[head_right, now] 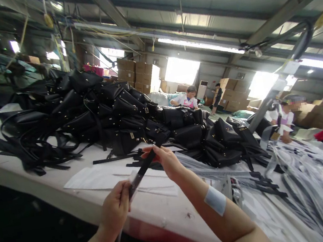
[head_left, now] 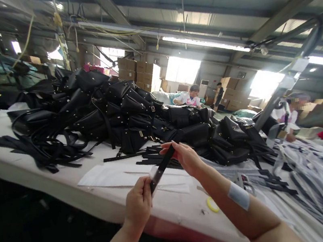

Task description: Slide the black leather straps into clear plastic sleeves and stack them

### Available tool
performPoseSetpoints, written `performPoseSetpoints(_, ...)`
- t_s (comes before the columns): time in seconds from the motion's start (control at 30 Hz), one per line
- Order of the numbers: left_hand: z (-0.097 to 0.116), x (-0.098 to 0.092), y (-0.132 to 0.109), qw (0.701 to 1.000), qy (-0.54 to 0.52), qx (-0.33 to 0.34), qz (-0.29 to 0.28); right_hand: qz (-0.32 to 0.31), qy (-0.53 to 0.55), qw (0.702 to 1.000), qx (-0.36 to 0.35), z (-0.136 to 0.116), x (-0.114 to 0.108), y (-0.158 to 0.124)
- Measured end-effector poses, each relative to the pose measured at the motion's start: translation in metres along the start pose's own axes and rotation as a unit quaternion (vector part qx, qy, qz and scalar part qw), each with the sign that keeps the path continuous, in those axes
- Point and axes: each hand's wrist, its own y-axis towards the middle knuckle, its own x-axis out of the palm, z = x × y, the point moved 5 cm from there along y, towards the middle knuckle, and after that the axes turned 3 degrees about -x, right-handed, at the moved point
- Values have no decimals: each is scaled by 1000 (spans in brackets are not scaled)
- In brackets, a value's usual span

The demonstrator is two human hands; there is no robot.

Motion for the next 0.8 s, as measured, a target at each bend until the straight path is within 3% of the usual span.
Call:
performPoseSetpoints(0.1, 2, 0, 0, 1000, -7, 1, -4, -11, -32, 999, 16, 2, -3, -2)
performPoseSetpoints(0.23, 6, 0, 2, 1000, 2, -5, -7, -61, -61, 993, 80, 23, 13, -15)
performPoseSetpoints(0.43, 2, 3, 4, 998, -48, -44, -17, -69, 16, 989, 129, 47, 27, -27)
performPoseSetpoints(0.53, -4, 11, -2, 990, -111, -63, -66, -55, 69, 989, 123, 42, 22, -31)
performPoseSetpoints(0.6, -17, 19, -11, 986, -97, -47, -129, -17, 99, 991, 90, 23, 3, -35)
performPoseSetpoints(0.67, -42, 25, -22, 984, -36, -32, -173, 42, 120, 991, 34, -5, -32, -41)
performPoseSetpoints(0.8, -104, 21, -24, 979, 67, -70, -181, 212, 122, 966, -87, -63, -142, -67)
